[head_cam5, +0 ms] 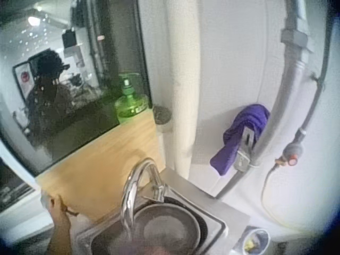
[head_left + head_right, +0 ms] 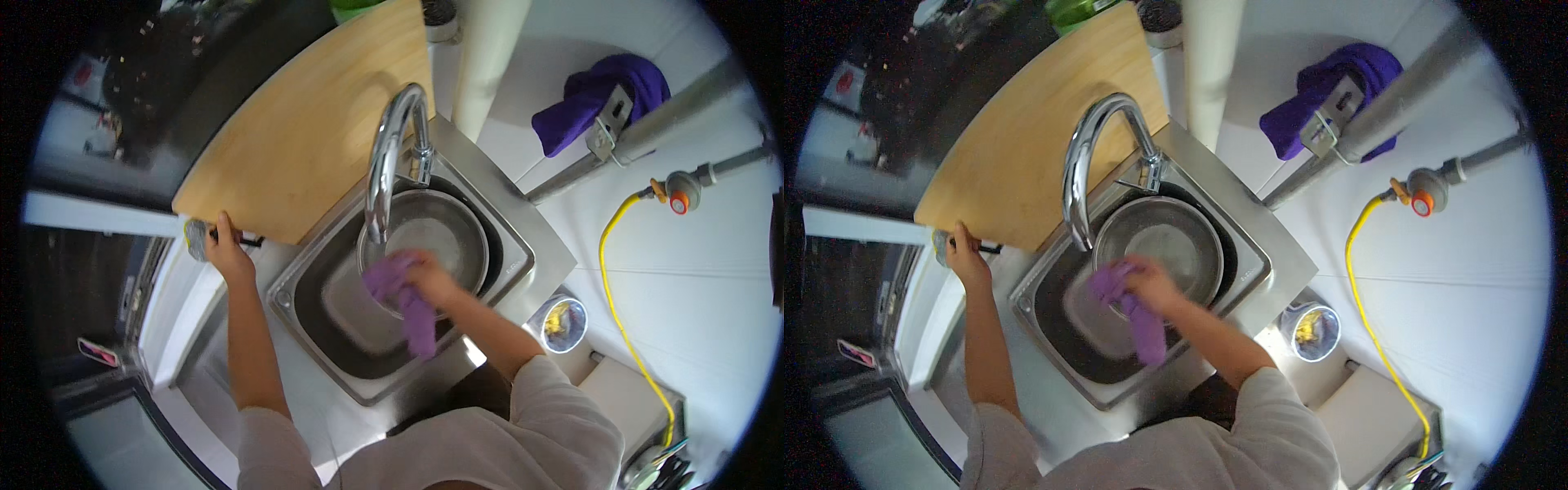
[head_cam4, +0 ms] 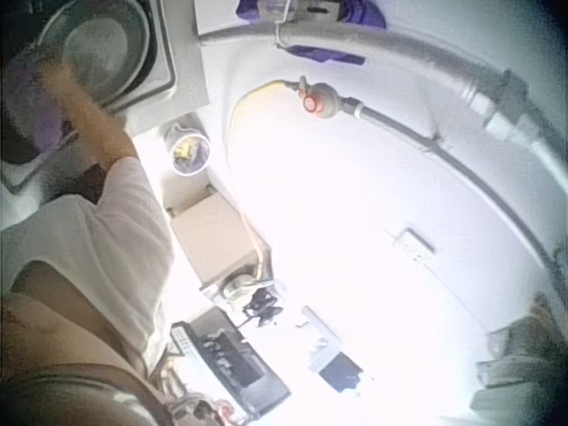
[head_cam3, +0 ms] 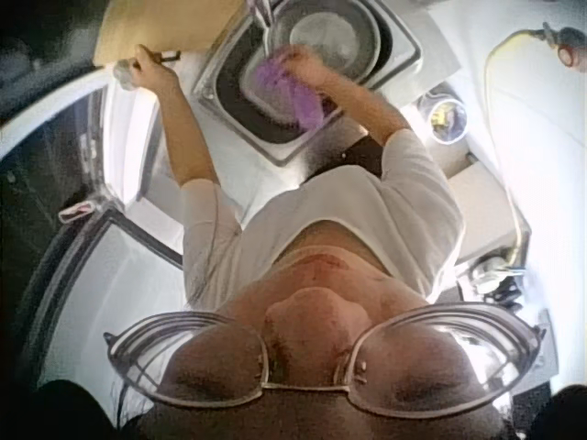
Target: The person scrubs a stainless steel sink with a yellow sponge, then wipes the stovetop and surrounding countertops with a purple cloth. They move a pot and a cutting board to access different areas, wipe the sink basin and faucet, and finish by drying the surfaces.
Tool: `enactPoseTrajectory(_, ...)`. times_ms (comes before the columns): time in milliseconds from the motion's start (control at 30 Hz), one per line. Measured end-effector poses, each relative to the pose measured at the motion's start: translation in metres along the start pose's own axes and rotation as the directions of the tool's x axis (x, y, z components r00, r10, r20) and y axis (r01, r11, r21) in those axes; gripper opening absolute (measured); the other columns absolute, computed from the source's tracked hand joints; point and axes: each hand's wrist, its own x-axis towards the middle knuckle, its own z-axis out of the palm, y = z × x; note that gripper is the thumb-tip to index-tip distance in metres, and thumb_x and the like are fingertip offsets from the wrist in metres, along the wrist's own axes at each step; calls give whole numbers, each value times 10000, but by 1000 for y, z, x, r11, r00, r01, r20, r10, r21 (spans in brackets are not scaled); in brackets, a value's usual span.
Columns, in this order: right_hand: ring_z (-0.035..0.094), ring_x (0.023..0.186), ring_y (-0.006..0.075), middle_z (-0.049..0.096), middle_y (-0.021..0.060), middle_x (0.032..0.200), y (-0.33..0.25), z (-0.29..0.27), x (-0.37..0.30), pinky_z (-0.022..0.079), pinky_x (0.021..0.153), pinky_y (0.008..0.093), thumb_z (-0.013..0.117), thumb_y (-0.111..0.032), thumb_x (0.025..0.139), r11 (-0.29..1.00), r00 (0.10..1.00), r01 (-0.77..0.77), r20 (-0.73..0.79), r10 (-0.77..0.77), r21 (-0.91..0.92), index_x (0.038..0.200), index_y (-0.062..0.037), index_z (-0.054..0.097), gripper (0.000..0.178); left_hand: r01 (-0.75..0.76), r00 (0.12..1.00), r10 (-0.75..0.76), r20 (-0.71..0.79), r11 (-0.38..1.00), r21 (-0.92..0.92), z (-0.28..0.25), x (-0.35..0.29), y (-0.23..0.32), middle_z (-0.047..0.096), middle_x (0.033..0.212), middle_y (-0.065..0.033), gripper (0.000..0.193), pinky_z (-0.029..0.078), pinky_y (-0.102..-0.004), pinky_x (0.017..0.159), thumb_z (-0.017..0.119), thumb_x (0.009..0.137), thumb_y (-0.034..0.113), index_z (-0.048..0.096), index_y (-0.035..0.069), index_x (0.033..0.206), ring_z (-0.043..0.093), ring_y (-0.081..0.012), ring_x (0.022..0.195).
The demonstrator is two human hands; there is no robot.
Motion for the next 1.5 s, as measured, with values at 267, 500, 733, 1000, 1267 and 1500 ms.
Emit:
enactPoseTrajectory(267,573,665,170,620,75,780,-145,-71,33,444,609,272,478,-47,710,538,628,354,-232,-743,-765,999,-18,611,320,45,997,-37,-69,991,122,2,11,-7,508,689,15,255,330,-220,518,610,842,280,530,39,828,416,-62,578)
enactPoseTrajectory(500,388,1204,320,437,151,1283,-105,-167,122,322,1007,349,543,-132,718,-296,654,80,274,-705,-952,1138,-46,531,428,79,982,-35,-185,969,235,-1,4,-11,557,921,-70,412,407,-260,761,645,815,291,482,-30,1014,513,-138,833)
enactPoseTrajectory(733,315,1261,331,373,152,1341,-76,-205,6,285,1039,361,485,5,691,-253,762,71,216,-611,-965,1118,-11,507,428,209,954,-63,-294,843,495,-30,-54,0,549,1023,-130,455,388,-301,859,627,804,214,463,0,1171,513,-194,973)
enactPoseTrajectory(1000,437,1074,392,453,229,1187,24,-171,-111,335,951,452,465,-81,695,-312,772,-145,89,-629,-939,1091,21,527,414,237,929,-79,-362,877,418,-135,-172,-7,537,1049,-97,355,378,-311,888,575,802,61,495,20,1146,500,-189,998)
enactPoseTrajectory(1267,464,878,339,506,162,909,150,-32,-120,390,727,443,566,-175,620,-381,913,190,306,-270,-905,846,-45,557,261,470,835,-209,-509,752,462,-240,-295,41,480,1137,-98,379,391,-334,898,540,794,8,461,30,1164,474,-195,1052)
enactPoseTrajectory(1500,428,994,362,456,182,982,232,113,-123,333,904,468,625,-243,685,-278,804,558,592,-52,-782,1001,-12,515,407,509,752,-205,-627,784,354,-308,-365,62,489,1105,-85,360,398,-338,885,533,778,-32,484,33,1129,479,-193,1040)
